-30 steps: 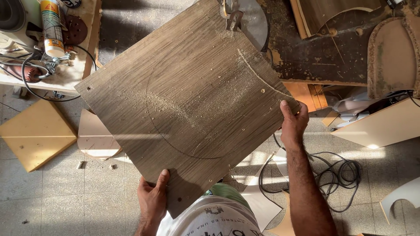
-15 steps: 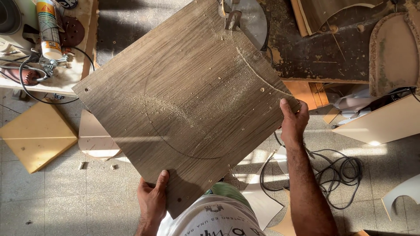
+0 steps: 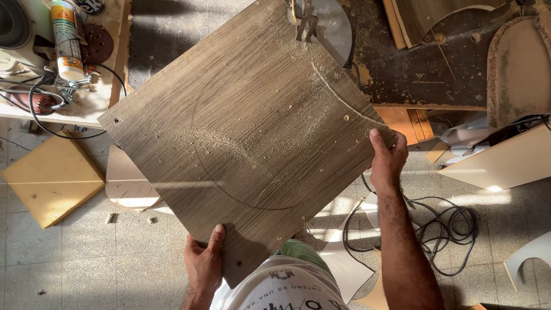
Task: Cutting a curved shape out of a wooden board using a scroll saw
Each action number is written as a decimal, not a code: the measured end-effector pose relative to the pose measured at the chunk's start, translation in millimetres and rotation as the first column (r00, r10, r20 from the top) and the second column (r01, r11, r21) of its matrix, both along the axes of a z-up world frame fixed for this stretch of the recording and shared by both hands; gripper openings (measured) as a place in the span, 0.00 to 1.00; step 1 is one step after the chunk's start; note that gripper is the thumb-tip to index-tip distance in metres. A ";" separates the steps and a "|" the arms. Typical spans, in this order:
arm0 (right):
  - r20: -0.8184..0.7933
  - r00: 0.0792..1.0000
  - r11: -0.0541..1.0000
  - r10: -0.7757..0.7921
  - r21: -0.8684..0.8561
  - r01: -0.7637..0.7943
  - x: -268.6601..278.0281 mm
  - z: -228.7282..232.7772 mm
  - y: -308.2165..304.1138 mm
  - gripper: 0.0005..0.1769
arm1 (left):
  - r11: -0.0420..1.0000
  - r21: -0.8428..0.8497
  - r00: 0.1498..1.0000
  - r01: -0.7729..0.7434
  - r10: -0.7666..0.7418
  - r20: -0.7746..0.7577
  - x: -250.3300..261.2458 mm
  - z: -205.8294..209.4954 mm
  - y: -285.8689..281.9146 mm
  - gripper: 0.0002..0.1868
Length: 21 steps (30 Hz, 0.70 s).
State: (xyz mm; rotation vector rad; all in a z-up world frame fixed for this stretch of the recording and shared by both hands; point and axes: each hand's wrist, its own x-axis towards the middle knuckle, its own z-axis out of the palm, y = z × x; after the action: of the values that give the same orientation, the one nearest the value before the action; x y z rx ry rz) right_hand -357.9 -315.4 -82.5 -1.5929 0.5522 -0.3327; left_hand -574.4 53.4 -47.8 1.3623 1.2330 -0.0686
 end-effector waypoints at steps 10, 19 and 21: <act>-0.086 0.996 0.998 -0.013 -0.068 0.007 1.1 7.4 2.6 0.20 | 0.998 -0.057 1.000 0.000 0.000 0.003 4.7 11.5 -1.5 0.27; -0.110 0.994 0.999 -0.017 -0.053 0.011 1.8 8.2 4.7 0.21 | 0.999 0.019 0.998 0.044 -0.043 -0.056 9.9 17.3 -1.2 0.27; -0.061 0.998 1.000 -0.008 -0.007 0.007 4.2 10.3 6.5 0.20 | 0.997 0.038 0.995 0.060 -0.057 -0.076 11.8 16.4 1.0 0.28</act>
State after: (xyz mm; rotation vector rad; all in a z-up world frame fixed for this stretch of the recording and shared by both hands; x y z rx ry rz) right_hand -353.8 -308.9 -72.3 -1.6123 0.6044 -0.2929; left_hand -562.6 54.4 -31.5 1.4420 1.2626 -0.1381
